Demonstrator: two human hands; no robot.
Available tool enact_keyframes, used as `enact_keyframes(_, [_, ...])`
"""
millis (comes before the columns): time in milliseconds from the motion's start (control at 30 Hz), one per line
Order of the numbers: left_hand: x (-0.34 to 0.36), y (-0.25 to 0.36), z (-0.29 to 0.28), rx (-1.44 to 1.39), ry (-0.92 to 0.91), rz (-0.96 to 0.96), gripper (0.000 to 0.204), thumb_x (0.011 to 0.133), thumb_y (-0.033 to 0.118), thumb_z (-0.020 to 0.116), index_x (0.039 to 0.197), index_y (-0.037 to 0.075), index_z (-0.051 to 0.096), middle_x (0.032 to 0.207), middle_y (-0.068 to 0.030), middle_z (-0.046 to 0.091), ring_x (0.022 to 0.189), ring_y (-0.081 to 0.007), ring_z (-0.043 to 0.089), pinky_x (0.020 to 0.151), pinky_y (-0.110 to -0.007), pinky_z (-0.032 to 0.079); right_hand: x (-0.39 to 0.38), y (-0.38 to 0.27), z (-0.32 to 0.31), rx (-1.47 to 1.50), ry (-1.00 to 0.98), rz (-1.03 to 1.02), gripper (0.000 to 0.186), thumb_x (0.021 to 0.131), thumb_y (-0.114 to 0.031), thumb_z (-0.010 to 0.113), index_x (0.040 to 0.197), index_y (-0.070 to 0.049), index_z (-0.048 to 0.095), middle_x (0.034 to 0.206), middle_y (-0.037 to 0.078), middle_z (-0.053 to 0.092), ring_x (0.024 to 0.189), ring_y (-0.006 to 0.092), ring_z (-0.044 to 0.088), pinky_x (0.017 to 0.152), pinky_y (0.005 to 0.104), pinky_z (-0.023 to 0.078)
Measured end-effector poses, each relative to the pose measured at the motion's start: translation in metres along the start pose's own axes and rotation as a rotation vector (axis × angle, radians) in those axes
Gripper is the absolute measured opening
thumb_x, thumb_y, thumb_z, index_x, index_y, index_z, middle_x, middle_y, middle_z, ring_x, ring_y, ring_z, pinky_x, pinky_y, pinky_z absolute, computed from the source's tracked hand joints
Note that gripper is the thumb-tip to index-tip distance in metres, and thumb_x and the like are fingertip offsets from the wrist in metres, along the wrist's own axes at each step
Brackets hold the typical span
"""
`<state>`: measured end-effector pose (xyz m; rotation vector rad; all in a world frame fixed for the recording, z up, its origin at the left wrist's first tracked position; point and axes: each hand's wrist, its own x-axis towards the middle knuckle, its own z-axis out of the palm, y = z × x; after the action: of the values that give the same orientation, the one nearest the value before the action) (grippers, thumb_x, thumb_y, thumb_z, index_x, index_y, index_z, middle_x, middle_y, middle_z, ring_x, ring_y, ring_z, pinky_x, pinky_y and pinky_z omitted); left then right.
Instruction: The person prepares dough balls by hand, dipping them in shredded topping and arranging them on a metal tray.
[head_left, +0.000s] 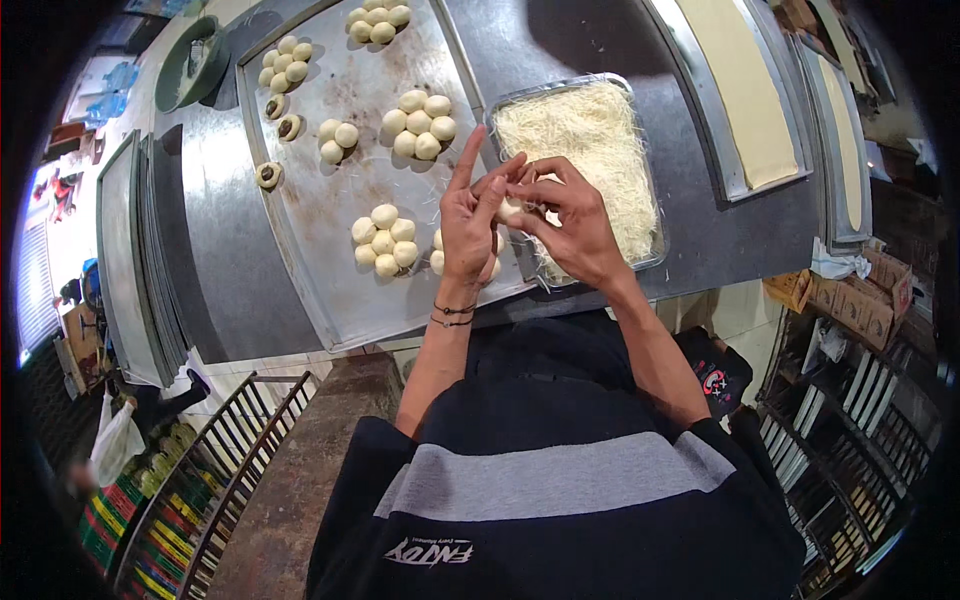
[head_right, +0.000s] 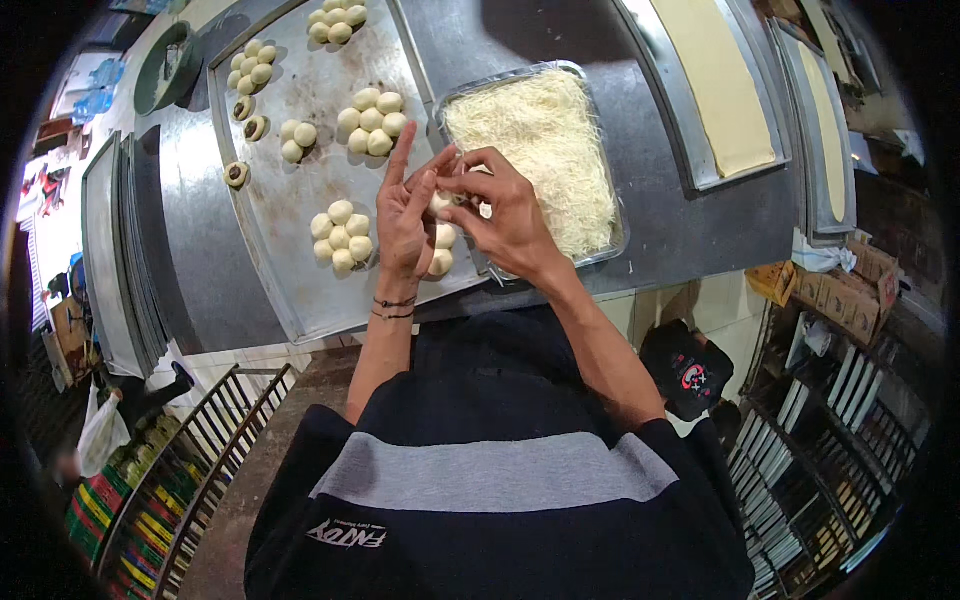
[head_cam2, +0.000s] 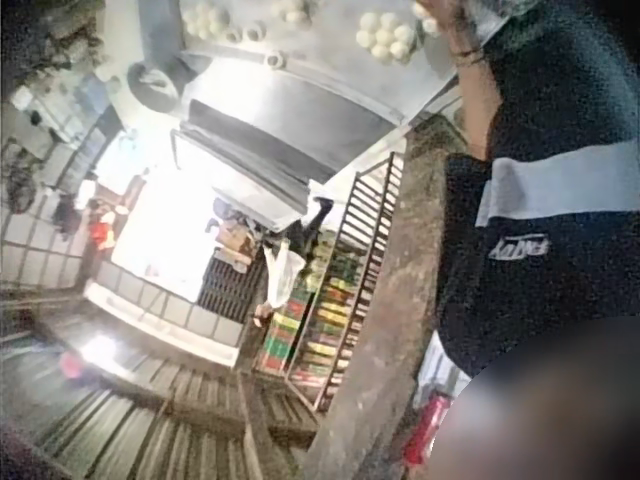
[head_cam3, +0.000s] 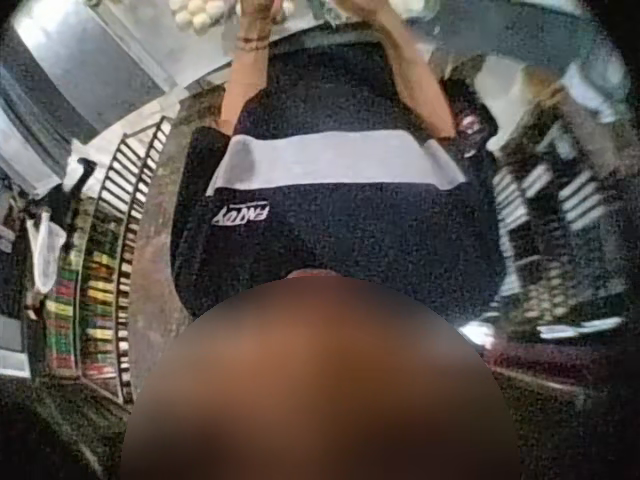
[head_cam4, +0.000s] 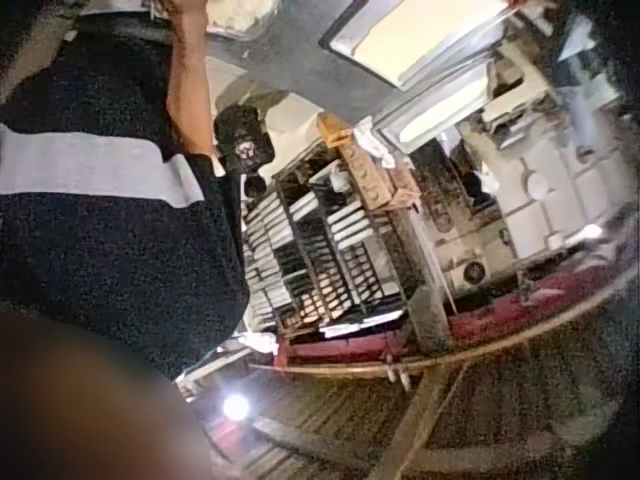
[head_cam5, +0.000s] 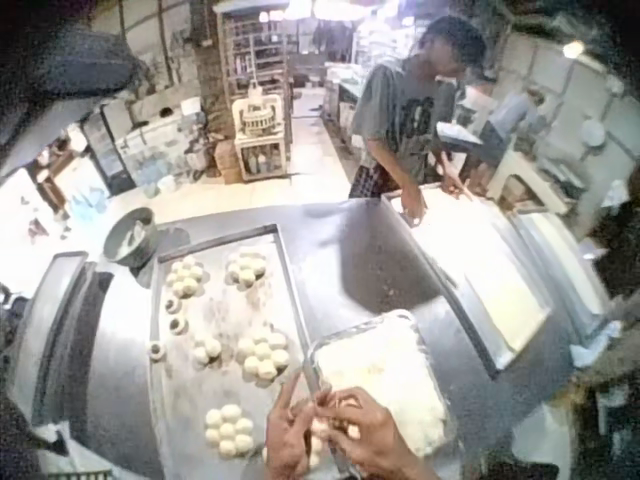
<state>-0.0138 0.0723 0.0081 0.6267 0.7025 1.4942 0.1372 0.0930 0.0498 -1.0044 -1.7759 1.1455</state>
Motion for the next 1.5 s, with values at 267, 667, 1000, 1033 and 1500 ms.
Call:
enact_keyframes(267, [-0.014, 0.040, 0.005, 0.204, -0.115, 0.085, 0.070, 0.112, 0.047, 0.036, 0.168, 0.015, 0.008, 0.163, -0.0193, 0.040, 0.137, -0.0237, 0.053, 0.110, -0.034, 0.047, 0.023, -0.012, 0.008, 0.059, -0.176, 0.059, 0.023, 0.084, -0.007, 0.084, 0.085, 0.000, 0.062, 0.084, 0.006, 0.062, 0.066, 0.0125, 0.054, 0.058, 0.0315, 0.044])
enact_keyframes(667, [-0.049, 0.014, -0.017, 0.007, 0.529, -0.211, 0.047, 0.111, 0.046, 0.044, 0.100, 0.006, 0.065, 0.073, 0.0010, 0.058, 0.057, -0.0059, 0.052, 0.050, -0.020, 0.039, 0.035, -0.004, 0.029, 0.010, -0.359, -0.191, 0.020, 0.085, 0.001, 0.077, 0.104, -0.002, 0.078, 0.087, 0.011, 0.070, 0.077, 0.0202, 0.069, 0.066, 0.0341, 0.054])
enact_keyframes(1000, [-0.025, 0.024, -0.027, 1.129, 0.538, 0.455, 0.052, 0.093, 0.001, 0.073, 0.143, 0.004, 0.059, 0.118, -0.0121, 0.066, 0.107, -0.0230, 0.066, 0.091, -0.035, 0.055, 0.056, 0.010, 0.067, 0.374, -0.164, 0.327, 0.031, 0.093, -0.003, 0.073, 0.122, 0.003, 0.063, 0.101, 0.013, 0.074, 0.083, 0.0132, 0.071, 0.069, 0.0278, 0.057])
enact_keyframes(1033, [-0.027, 0.025, -0.022, 1.094, 0.638, 0.356, 0.063, 0.081, -0.002, 0.080, 0.141, 0.007, 0.061, 0.118, -0.0143, 0.066, 0.107, -0.0254, 0.065, 0.089, -0.035, 0.055, 0.057, 0.011, 0.071, 0.427, -0.205, 0.347, 0.038, 0.094, -0.004, 0.072, 0.128, 0.003, 0.058, 0.104, 0.015, 0.073, 0.084, 0.0143, 0.072, 0.070, 0.0287, 0.058])
enact_keyframes(1500, [-0.035, 0.063, -0.184, 1.988, 0.953, 0.401, 0.041, 0.085, 0.005, 0.074, 0.126, 0.007, 0.074, 0.115, -0.0111, 0.067, 0.110, -0.0330, 0.057, 0.096, -0.046, 0.046, 0.113, 0.077, 0.088, -0.558, -0.233, 0.012, 0.037, 0.095, -0.031, 0.070, 0.110, 0.002, 0.071, 0.103, 0.030, 0.066, 0.096, 0.0476, 0.064, 0.088, 0.0503, 0.053])
